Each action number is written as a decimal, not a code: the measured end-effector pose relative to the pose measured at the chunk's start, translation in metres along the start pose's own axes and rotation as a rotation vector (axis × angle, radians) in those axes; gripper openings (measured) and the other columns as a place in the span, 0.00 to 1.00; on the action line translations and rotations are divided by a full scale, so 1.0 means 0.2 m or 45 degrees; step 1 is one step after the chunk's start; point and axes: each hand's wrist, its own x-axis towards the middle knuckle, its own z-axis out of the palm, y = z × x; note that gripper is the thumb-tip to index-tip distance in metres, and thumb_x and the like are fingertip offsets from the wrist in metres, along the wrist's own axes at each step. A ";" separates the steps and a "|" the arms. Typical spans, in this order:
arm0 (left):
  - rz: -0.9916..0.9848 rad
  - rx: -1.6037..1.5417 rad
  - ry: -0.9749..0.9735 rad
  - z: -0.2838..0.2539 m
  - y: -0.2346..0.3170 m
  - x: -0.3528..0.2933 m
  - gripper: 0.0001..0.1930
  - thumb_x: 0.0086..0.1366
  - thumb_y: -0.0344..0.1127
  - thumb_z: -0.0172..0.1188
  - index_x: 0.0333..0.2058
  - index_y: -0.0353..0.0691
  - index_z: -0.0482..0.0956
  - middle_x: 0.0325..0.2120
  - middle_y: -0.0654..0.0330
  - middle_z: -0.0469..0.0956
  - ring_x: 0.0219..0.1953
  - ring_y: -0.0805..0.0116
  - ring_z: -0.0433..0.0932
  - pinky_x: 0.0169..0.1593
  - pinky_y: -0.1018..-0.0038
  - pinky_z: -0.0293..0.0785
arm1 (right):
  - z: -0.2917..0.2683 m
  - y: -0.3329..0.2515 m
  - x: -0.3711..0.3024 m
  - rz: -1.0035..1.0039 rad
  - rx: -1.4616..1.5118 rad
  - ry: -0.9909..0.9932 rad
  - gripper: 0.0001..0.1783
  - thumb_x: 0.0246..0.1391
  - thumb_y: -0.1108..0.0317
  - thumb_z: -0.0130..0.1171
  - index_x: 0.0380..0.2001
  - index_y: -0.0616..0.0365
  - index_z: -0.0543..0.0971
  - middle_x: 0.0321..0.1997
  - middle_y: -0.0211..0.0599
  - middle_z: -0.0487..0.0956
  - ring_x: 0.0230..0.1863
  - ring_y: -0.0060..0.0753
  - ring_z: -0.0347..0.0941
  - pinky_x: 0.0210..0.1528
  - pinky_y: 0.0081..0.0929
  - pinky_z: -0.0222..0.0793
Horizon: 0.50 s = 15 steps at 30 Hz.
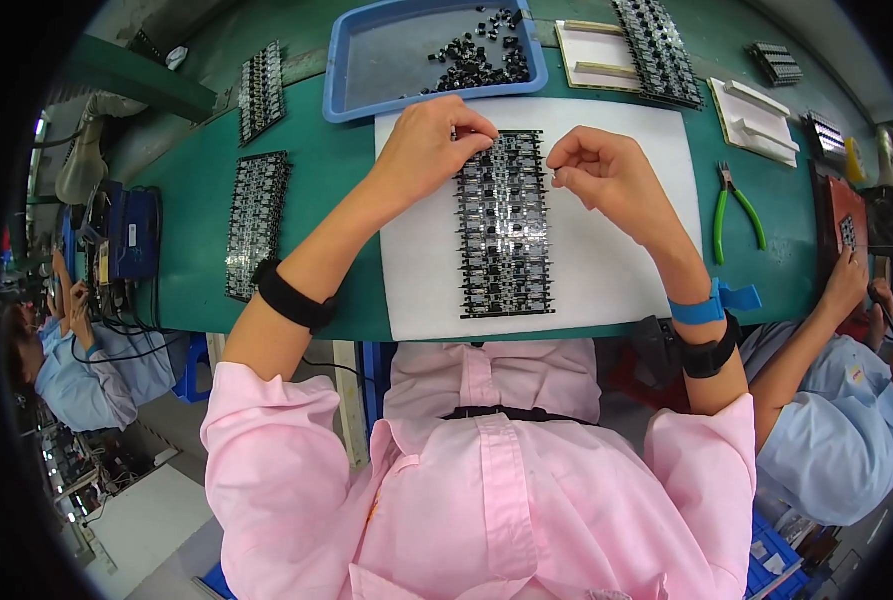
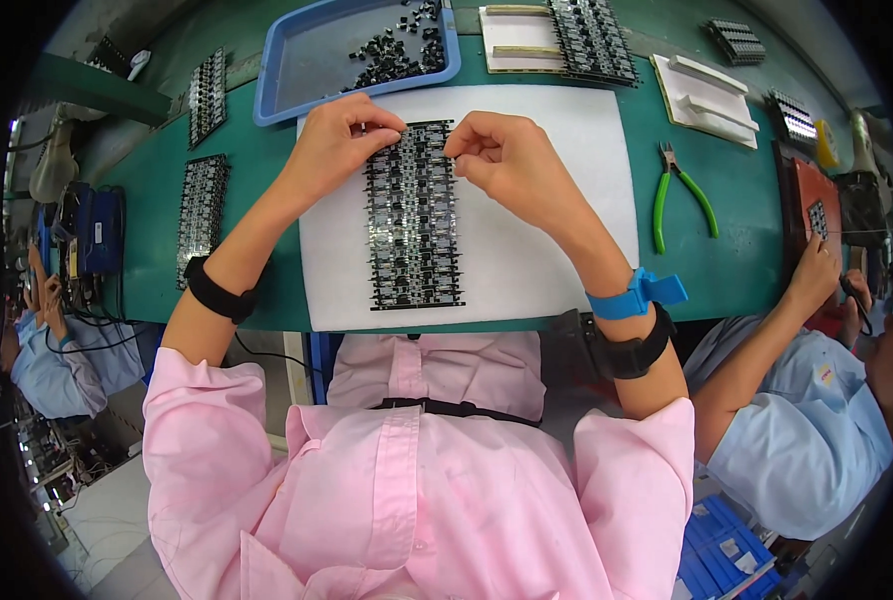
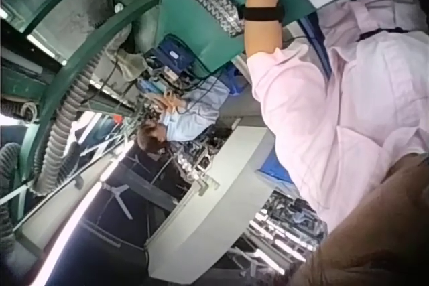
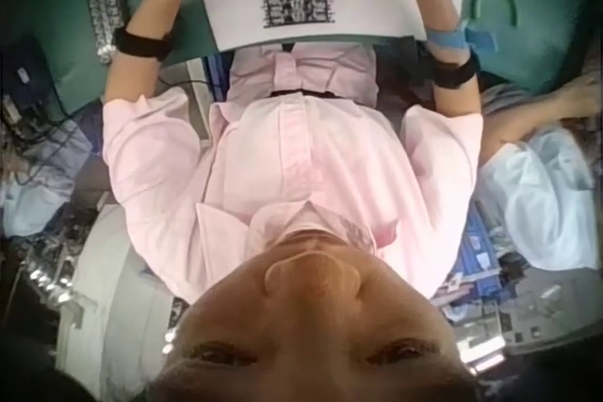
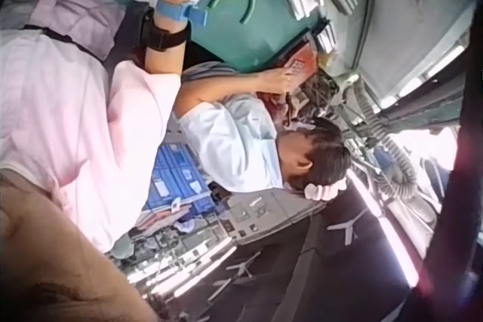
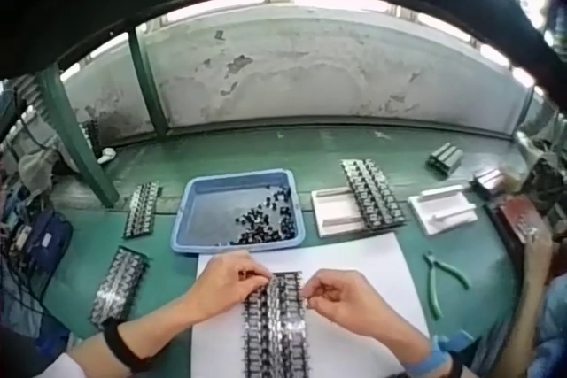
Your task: The person picks up components from a tray and places them onto a circuit board by hand. After wrapping a blue strap around their wrist, they continue placing components and then use shears to trim one.
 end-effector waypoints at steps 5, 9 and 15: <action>-0.021 -0.034 -0.002 0.00 0.01 0.01 0.06 0.49 0.31 0.59 0.27 0.36 0.79 0.19 0.65 0.69 0.19 0.78 0.62 0.25 0.80 0.61 | 0.00 0.01 -0.03 0.002 0.048 -0.008 0.05 0.45 0.79 0.50 0.28 0.65 0.72 0.24 0.28 0.73 0.24 0.13 0.67 0.19 0.11 0.58; -0.060 -0.007 -0.007 0.00 0.03 0.01 0.06 0.48 0.30 0.58 0.25 0.35 0.79 0.21 0.58 0.73 0.24 0.69 0.72 0.30 0.74 0.68 | 0.00 0.05 -0.03 -0.063 -0.055 0.050 0.05 0.45 0.81 0.49 0.29 0.67 0.72 0.25 0.29 0.73 0.26 0.15 0.69 0.24 0.13 0.62; -0.058 0.004 -0.022 0.01 0.04 0.01 0.06 0.48 0.30 0.58 0.25 0.35 0.79 0.22 0.58 0.73 0.24 0.69 0.72 0.30 0.75 0.68 | 0.00 0.05 -0.04 -0.066 -0.221 0.083 0.07 0.44 0.83 0.48 0.30 0.69 0.71 0.25 0.32 0.73 0.27 0.18 0.69 0.30 0.15 0.66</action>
